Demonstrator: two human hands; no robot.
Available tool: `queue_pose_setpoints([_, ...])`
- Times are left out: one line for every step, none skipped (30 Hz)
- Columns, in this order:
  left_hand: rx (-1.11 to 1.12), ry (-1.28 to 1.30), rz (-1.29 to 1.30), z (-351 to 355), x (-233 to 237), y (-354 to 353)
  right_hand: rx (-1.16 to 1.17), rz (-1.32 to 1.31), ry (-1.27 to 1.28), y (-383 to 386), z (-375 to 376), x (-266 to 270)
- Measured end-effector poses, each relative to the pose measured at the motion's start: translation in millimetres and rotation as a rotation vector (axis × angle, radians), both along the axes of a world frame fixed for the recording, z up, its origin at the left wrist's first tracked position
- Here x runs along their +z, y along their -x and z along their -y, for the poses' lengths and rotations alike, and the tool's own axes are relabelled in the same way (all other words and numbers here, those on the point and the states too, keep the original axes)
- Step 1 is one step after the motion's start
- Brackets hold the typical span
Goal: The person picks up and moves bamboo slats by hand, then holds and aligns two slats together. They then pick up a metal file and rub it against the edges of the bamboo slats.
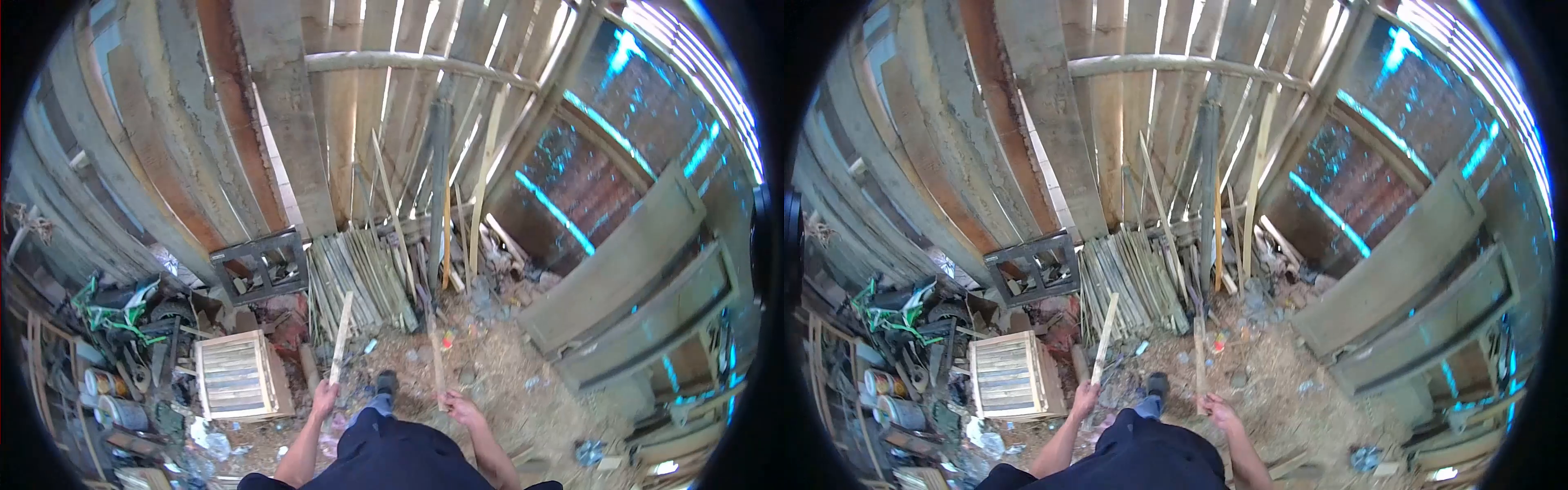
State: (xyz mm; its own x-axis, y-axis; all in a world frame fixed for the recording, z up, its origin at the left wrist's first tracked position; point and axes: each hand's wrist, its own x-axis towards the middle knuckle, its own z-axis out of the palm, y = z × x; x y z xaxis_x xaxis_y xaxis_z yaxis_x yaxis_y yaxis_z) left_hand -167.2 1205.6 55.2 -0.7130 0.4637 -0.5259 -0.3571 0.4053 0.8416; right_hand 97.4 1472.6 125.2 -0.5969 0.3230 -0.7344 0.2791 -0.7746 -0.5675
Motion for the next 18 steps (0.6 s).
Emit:
queue_pose_setpoints([0.019,0.028,-0.021,-10,-4,3,0.078,0.061,-0.024,16,-18,7])
queue_pose_setpoints([0.029,0.066,-0.107,-19,-11,6,0.159,0.131,-0.035,24,-30,14])
queue_pose_setpoints([0.069,0.035,-0.084,-29,-15,6,0.167,0.100,0.011,33,-50,-7])
queue_pose_setpoints([0.107,0.004,-0.075,-38,-14,13,0.200,0.104,0.010,46,-67,-5])
queue_pose_setpoints([0.134,0.008,-0.076,-47,-12,22,0.310,0.130,-0.055,62,-86,-4])
queue_pose_setpoints([0.165,0.009,-0.089,-56,-11,24,0.415,0.159,-0.116,70,-101,-6])
queue_pose_setpoints([0.189,0.016,-0.097,-61,-9,21,0.381,0.108,-0.086,81,-109,-11])
queue_pose_setpoints([0.198,0.032,-0.091,-65,-7,21,0.392,0.112,-0.071,85,-116,-15])
queue_pose_setpoints([0.217,0.028,-0.113,-69,-15,23,0.437,0.141,-0.163,98,-123,-9])
queue_pose_setpoints([0.235,0.024,-0.137,-72,-16,26,0.480,0.168,-0.256,109,-128,-9])
queue_pose_setpoints([0.234,0.031,-0.053,-73,-17,27,0.475,0.172,-0.276,119,-128,-9])
queue_pose_setpoints([0.237,0.041,-0.055,-75,-19,26,0.478,0.168,-0.266,128,-130,-10])
queue_pose_setpoints([0.282,0.015,-0.041,-78,-9,23,0.527,0.196,-0.295,139,-128,1])
queue_pose_setpoints([0.327,-0.014,-0.025,-81,-12,22,0.577,0.226,-0.325,150,-128,7])
queue_pose_setpoints([0.342,-0.043,-0.065,-82,-17,20,0.578,0.226,-0.317,159,-128,5])
queue_pose_setpoints([0.337,-0.032,-0.060,-83,-20,22,0.569,0.183,-0.316,164,-127,-1])
queue_pose_setpoints([0.329,-0.020,-0.062,-85,-26,20,0.564,0.143,-0.317,169,-129,-11])
queue_pose_setpoints([0.322,-0.007,-0.063,-87,-33,19,0.568,0.151,-0.305,177,-134,-29])
